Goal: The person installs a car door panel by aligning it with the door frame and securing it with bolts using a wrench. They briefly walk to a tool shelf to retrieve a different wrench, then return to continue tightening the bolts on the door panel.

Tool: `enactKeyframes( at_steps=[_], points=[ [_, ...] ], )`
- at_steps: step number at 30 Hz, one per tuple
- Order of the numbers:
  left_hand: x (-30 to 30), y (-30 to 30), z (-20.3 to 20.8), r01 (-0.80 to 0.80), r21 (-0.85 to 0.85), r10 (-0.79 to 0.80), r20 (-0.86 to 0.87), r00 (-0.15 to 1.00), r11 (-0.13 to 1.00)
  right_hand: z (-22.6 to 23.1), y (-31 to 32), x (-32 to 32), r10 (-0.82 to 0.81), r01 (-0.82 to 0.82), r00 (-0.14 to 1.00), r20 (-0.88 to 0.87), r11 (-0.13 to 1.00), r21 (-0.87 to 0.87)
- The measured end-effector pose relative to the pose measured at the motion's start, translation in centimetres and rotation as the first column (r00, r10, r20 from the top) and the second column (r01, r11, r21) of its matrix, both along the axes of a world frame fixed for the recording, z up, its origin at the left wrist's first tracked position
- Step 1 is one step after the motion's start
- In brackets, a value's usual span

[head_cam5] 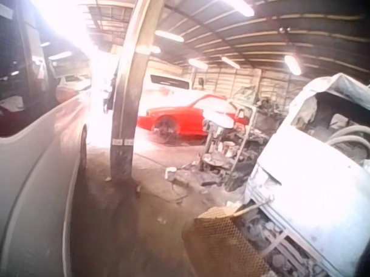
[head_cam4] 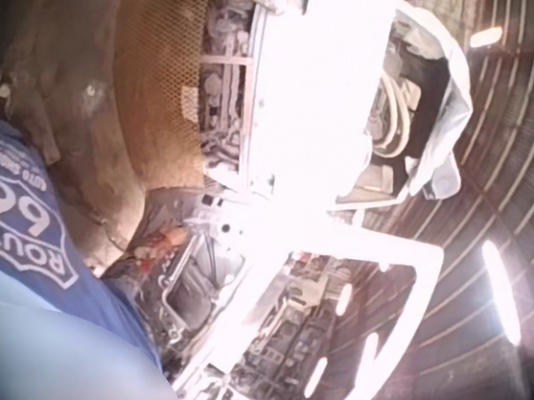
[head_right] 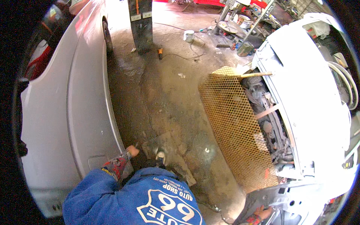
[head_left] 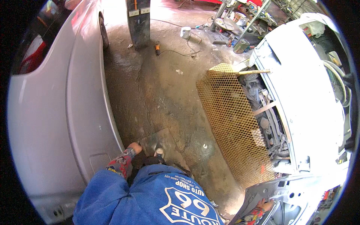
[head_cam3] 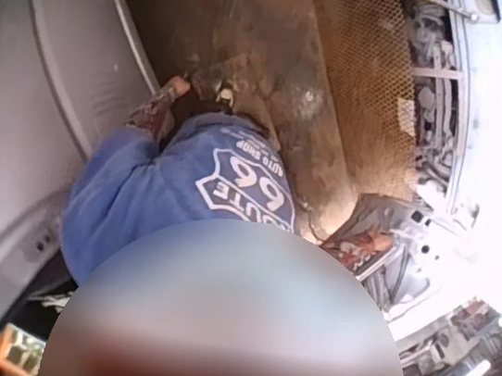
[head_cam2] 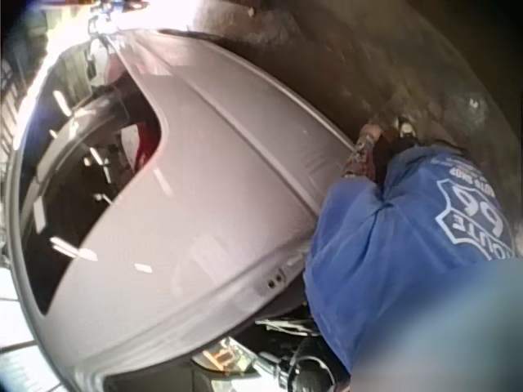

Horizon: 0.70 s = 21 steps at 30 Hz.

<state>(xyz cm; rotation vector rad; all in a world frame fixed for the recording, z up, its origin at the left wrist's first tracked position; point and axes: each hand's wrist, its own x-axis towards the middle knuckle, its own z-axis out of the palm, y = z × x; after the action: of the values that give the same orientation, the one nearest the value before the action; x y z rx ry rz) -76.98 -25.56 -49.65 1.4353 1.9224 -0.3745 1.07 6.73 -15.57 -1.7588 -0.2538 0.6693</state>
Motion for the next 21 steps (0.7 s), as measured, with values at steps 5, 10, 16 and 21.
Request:
enactKeyframes(
  at_steps=[5, 10, 16, 21],
  points=[
    [-6.5, -5.1, -4.5, -0.709, -0.119, 0.715, 0.008, 0.699, 0.695, -1.8, 5.2, -5.2, -0.181, 0.194, 0.961, -0.207, 0.980, 0.046],
    [-6.4, -4.7, -5.0, -0.610, -0.144, 0.615, -0.012, 0.789, 0.780, -6.4, 8.5, -11.7, -0.102, 0.084, 0.989, -0.111, 0.984, -0.156],
    [-9.9, 2.2, -7.6, -0.046, -0.107, 0.049, 0.018, 0.999, 0.993, -12.8, 14.9, -22.3, 0.045, -0.074, 0.996, -0.076, 0.896, -0.438],
    [-18.1, 13.2, -8.4, -0.152, -0.187, 0.170, 0.081, 0.982, 0.971, -22.3, 25.9, -32.2, 0.254, -0.269, 0.960, -0.121, 0.703, -0.658]
  ],
)
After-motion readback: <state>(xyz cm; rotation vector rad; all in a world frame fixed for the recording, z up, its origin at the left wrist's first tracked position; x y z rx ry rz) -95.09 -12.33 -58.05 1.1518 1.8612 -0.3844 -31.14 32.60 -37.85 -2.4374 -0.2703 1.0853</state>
